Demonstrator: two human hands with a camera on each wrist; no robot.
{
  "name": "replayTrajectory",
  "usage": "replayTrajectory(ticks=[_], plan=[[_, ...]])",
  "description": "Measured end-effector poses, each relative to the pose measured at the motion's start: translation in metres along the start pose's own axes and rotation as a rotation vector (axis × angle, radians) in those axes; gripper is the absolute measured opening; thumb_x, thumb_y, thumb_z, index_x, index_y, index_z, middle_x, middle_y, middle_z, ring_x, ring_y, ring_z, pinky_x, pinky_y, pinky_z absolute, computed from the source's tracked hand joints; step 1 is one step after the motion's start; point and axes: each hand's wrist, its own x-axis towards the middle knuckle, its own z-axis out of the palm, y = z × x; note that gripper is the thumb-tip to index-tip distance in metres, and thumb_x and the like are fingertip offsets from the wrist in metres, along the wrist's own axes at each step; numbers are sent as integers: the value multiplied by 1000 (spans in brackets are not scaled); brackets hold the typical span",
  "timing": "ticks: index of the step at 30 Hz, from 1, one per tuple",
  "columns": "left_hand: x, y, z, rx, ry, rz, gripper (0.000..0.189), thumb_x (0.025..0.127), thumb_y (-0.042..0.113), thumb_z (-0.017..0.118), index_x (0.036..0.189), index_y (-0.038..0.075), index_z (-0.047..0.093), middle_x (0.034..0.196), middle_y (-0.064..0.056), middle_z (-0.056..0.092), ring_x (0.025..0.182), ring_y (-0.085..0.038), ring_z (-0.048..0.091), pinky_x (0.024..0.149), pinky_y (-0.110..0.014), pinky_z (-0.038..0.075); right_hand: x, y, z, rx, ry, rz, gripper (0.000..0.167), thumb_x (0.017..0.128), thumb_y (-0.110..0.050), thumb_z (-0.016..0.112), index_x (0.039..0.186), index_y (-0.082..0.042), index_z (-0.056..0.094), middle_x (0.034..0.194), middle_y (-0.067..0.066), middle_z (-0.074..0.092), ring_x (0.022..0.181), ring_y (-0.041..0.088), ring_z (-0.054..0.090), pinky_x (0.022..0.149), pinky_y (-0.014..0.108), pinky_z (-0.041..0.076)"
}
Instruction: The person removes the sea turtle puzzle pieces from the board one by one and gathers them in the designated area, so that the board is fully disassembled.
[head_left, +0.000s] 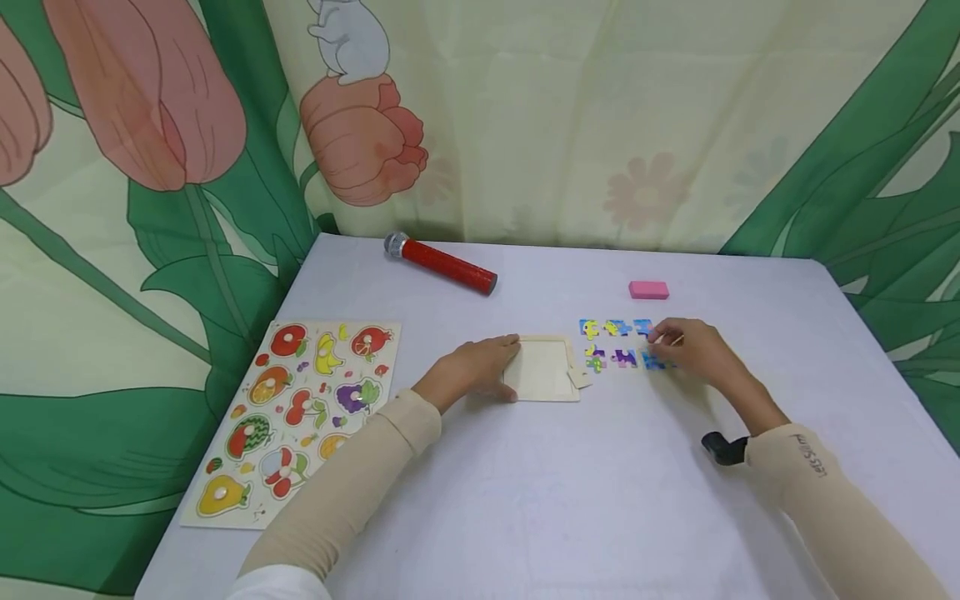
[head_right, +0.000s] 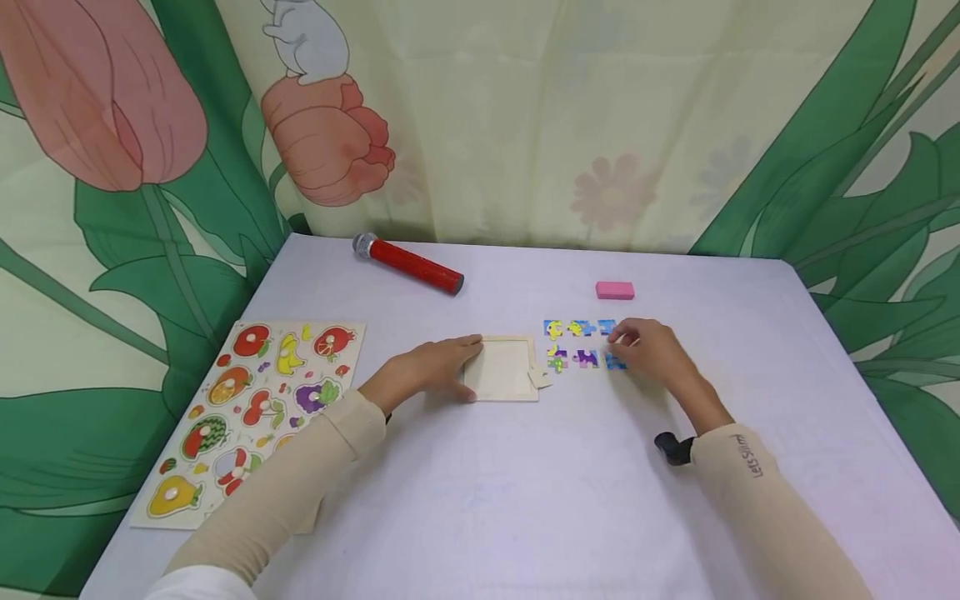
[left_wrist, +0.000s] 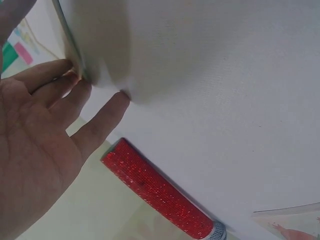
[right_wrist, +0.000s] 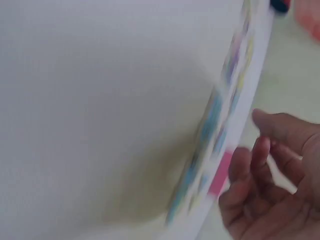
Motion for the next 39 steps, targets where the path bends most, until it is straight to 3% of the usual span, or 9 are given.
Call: replayTrajectory(ticks=[3,5,12,16,20,27,30,34,39], plan=[[1,0,0,9,-3,9,88,95,41,75,162,7,29,169,-4,24,154,-18,24,122,-43,29,-5,-27,24,38,-20,-109,16,97,-11,72,110,-3,74,94,7,67,89,27,58,71,33,53],[1,1,0,13,-2,12,89,94,41,75,162,7,29,169,-4,24,154,-18,24,122,-42,29,-7,-43,40,36,-29,-132,19,95,-16,76,109,-3,76,92,4,68,86,24,59,70,33,53],[1,1,1,6,-6,10,89,94,41,76,162,7,29,169,-4,24,154,-18,24,122,-40,29,-9,-74,73,-53,31,-16,38,88,-27,83,108,4,74,95,10,73,88,25,65,78,40,58],[1,2,0,11,-7,18,89,94,41,76,162,7,29,169,-4,24,153,-19,24,122,-40,29,-16,-76,72,-58,73,-9,26,90,-20,78,102,3,76,90,9,73,84,24,64,73,38,57],[1,3,-1,13,-7,17,89,94,41,76,162,7,29,169,-4,24,154,-18,24,123,-39,28,-24,-72,61,40,86,4,18,94,-13,71,100,3,77,84,7,73,77,21,63,65,32,54],[1,2,-1,9,-12,11,89,94,41,76,162,7,29,169,-4,24,154,-18,24,123,-36,26,-33,-56,55,183,-44,137,26,95,-9,66,115,8,69,68,4,68,59,17,60,56,28,51],[1,1,-1,13,-14,10,89,94,41,76,162,6,30,169,-4,24,154,-18,23,123,-35,25,-34,-53,57,186,-75,125,28,96,-8,66,121,6,66,66,4,66,56,17,60,55,29,51],[2,1,0,10,-18,3,89,94,40,76,162,6,29,169,-5,23,154,-18,23,123,-35,24,-34,-53,57,194,-97,96,22,98,-5,65,117,4,68,67,5,65,57,18,61,56,31,54],[1,2,0,12,-11,2,89,94,40,76,162,6,29,169,-5,24,154,-18,22,123,-35,25,-31,-52,56,270,-126,123,22,101,-8,63,117,7,67,73,6,69,63,18,68,63,30,61]])
